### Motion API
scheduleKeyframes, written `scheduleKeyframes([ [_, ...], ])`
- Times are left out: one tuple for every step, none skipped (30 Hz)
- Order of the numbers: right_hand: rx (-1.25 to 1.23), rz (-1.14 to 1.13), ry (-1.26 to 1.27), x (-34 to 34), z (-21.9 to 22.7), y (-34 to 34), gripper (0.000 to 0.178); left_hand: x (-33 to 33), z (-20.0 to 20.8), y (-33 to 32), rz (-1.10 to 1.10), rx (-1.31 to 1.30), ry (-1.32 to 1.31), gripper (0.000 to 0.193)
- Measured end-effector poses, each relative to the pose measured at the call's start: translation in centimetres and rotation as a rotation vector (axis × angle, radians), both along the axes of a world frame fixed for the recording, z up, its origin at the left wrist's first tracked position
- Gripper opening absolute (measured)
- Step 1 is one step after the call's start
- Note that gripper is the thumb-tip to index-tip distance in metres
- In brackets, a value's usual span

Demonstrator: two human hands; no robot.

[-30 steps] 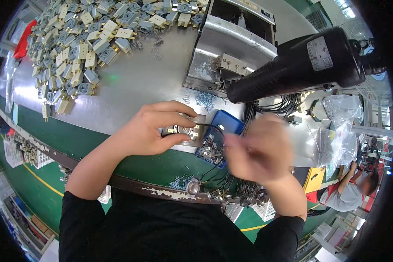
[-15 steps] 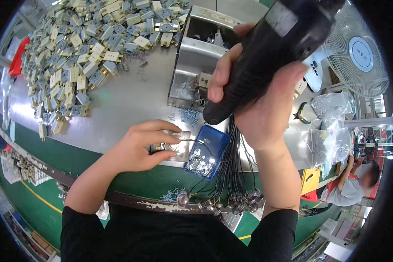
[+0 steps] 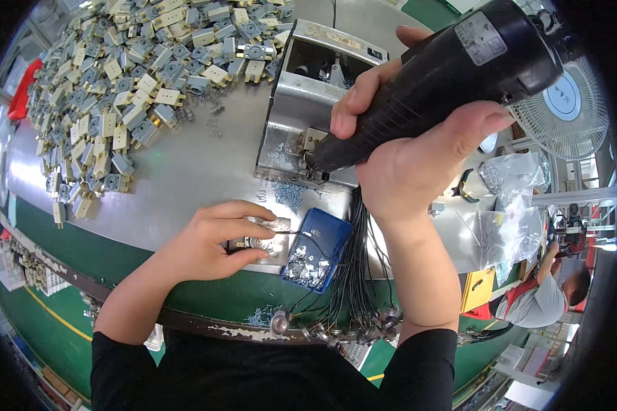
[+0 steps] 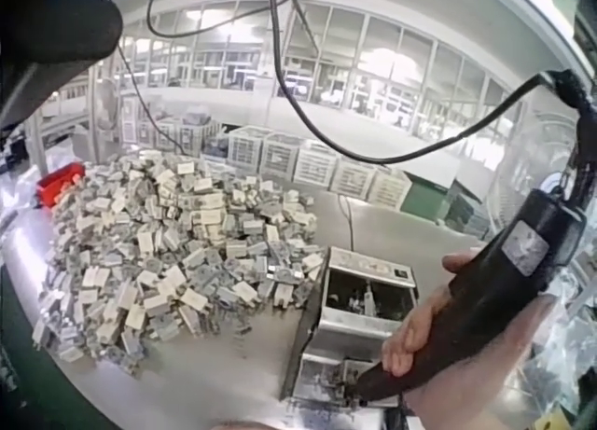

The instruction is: Assembling electronic components by fitting parts into metal housings and securing them using an electric screwdriver.

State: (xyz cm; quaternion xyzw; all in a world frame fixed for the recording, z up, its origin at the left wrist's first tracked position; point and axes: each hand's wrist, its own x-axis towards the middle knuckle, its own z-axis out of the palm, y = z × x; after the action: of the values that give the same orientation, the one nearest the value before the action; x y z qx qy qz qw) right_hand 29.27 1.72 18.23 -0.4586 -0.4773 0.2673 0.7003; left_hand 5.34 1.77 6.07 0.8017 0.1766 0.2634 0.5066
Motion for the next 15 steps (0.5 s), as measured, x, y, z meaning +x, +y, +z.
scheduleKeyframes([
  [-0.004, -0.011, -0.006, 0.02, -0.06, 0.00, 0.116, 0.05, -0.03, 0.03, 0.000, 0.000, 0.000, 0.031],
  [-0.004, -0.011, -0.006, 0.10, -0.13, 0.02, 0.116, 0.10, -0.03, 0.04, -0.002, 0.003, 0.003, 0.030],
  [-0.001, 0.000, 0.006, 0.21, -0.21, 0.05, 0.116, 0.14, -0.04, 0.06, -0.004, 0.006, 0.006, 0.030],
  [0.001, 0.011, 0.017, 0.22, -0.20, 0.08, 0.115, 0.13, -0.06, 0.04, -0.004, 0.006, 0.006, 0.030],
  [0.002, 0.012, 0.017, 0.08, -0.17, 0.08, 0.115, 0.13, -0.10, -0.01, -0.001, 0.003, 0.007, 0.030],
  [-0.006, 0.010, 0.012, -0.16, -0.12, 0.06, 0.115, 0.13, -0.14, -0.04, 0.001, -0.001, 0.007, 0.030],
  [-0.013, 0.010, 0.008, -0.31, -0.03, 0.07, 0.115, 0.11, -0.10, -0.04, 0.002, 0.000, 0.007, 0.030],
  [-0.012, 0.010, 0.008, -0.27, 0.04, 0.07, 0.115, 0.09, -0.06, -0.05, 0.002, 0.003, 0.002, 0.030],
  [-0.012, 0.009, -0.017, -0.16, 0.11, 0.04, 0.114, 0.08, -0.03, -0.06, 0.002, 0.006, -0.003, 0.029],
  [-0.013, 0.010, -0.041, -0.12, 0.21, 0.06, 0.113, 0.09, -0.01, -0.07, 0.003, 0.007, -0.003, 0.029],
  [-0.012, 0.012, -0.041, -0.21, 0.35, 0.05, 0.113, 0.13, -0.01, -0.09, 0.005, 0.008, -0.007, 0.029],
  [-0.023, -0.003, -0.047, -0.34, 0.54, 0.00, 0.112, 0.13, 0.03, -0.12, 0.006, 0.010, -0.011, 0.029],
  [-0.034, -0.019, -0.054, -0.44, 0.70, -0.06, 0.111, 0.12, 0.16, -0.08, 0.007, 0.011, -0.012, 0.029],
  [-0.034, -0.019, -0.055, -0.54, 0.76, -0.06, 0.111, 0.11, 0.32, -0.02, 0.002, 0.021, -0.008, 0.029],
  [-0.038, -0.029, -0.072, -0.66, 0.76, -0.06, 0.110, 0.08, 0.43, -0.04, -0.002, 0.031, -0.004, 0.029],
])
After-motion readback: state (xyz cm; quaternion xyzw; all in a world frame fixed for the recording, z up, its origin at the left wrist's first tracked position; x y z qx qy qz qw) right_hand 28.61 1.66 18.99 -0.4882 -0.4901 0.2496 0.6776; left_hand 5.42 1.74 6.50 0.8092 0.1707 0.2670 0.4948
